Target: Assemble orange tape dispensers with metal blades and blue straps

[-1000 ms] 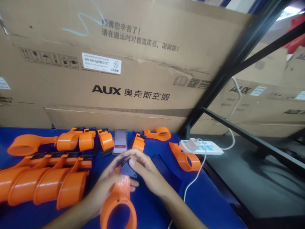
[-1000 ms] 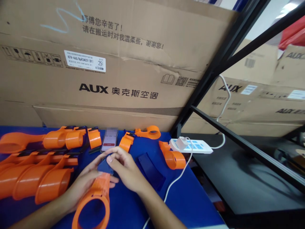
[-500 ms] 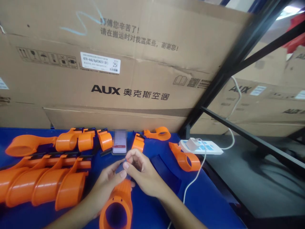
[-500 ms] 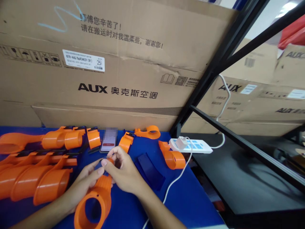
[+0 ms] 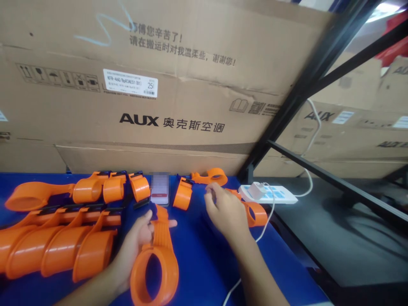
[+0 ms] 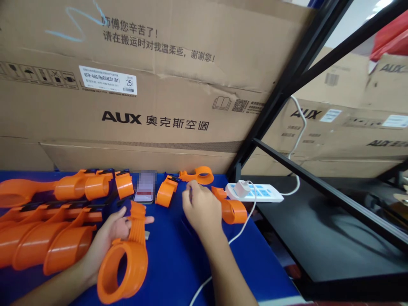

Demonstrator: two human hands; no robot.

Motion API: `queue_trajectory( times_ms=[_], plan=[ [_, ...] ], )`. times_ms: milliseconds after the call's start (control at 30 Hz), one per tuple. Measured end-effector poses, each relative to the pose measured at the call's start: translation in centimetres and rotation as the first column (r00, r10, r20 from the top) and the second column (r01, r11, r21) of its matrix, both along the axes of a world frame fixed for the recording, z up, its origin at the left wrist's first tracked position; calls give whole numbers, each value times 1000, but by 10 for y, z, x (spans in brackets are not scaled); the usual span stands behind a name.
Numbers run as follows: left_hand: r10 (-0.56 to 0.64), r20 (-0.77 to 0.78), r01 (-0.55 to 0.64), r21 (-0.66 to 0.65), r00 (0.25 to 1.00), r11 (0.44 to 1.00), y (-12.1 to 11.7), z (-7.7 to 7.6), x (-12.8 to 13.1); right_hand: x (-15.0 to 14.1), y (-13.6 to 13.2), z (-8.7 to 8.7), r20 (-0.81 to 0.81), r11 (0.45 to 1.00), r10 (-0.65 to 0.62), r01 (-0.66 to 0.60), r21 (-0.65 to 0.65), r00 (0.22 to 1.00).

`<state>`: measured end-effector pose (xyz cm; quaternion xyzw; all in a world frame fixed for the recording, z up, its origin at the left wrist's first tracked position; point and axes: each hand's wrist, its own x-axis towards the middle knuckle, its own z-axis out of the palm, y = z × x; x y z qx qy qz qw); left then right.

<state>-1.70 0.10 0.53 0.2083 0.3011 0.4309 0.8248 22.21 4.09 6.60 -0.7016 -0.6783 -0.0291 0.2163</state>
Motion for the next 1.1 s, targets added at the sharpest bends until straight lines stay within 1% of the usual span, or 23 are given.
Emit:
queue_trajectory(
  times_ms=[33, 67, 167, 233, 333, 433, 567, 633, 667, 733, 767, 833, 867, 933, 1000, 1100],
  plan=[
    [12, 15, -12, -13, 1000, 1000, 0, 2, 1, 6, 4, -2, 79, 996, -36, 42, -83, 996],
    [31, 28, -30, -29, 999, 999, -1, 5, 2, 11, 6, -4, 154, 984, -42, 67, -164, 987],
    [111, 69, -107, -59, 991, 992, -4, 11, 7, 18, 9, -13, 291, 931, 34, 76, -357, 956],
    [118, 73, -114, -59, 990, 992, -5, 13, 8, 19, 9, -17, 313, 907, 79, 62, -416, 946],
    [112, 25, -111, -26, 993, 993, -6, 15, 8, 18, 10, -20, 310, 908, 81, 58, -416, 947],
    [146, -13, -146, 7, 989, 989, -7, 16, 8, 18, 11, -21, 295, 921, 38, 82, -382, 955],
    [134, -24, -133, 47, 991, 990, -10, 16, 10, 21, 14, -22, 248, 946, 7, 74, -317, 969],
    [132, -34, -130, 71, 991, 989, -11, 16, 10, 23, 16, -21, 211, 965, -5, 60, -256, 978],
    [133, -36, -130, 80, 990, 988, -10, 15, 10, 24, 17, -19, 186, 977, -10, 49, -208, 982],
    [126, -33, -123, 96, 991, 988, -10, 13, 9, 24, 18, -16, 118, 997, -6, 15, -73, 993],
    [122, -26, -119, 105, 992, 987, -10, 11, 9, 24, 18, -14, 66, 1000, 12, -13, 8, 998],
    [115, -1, -114, 131, 993, 985, -10, 7, 9, 20, 15, -9, -76, 983, 100, -86, 165, 992],
    [113, 15, -114, 147, 994, 983, -11, 5, 8, 17, 12, -7, -156, 966, 168, -131, 223, 973],
    [117, 45, -124, 186, 992, 975, -13, 1, 8, 9, 4, -4, -300, 930, 314, -227, 291, 901],
    [128, 56, -137, 222, 990, 965, -16, -1, 7, -1, -6, -2, -399, 896, 429, -325, 304, 811],
    [143, 42, -149, 242, 989, 959, -21, -3, 6, -19, -17, -4, -497, 842, 539, -431, 324, 680]
  ],
)
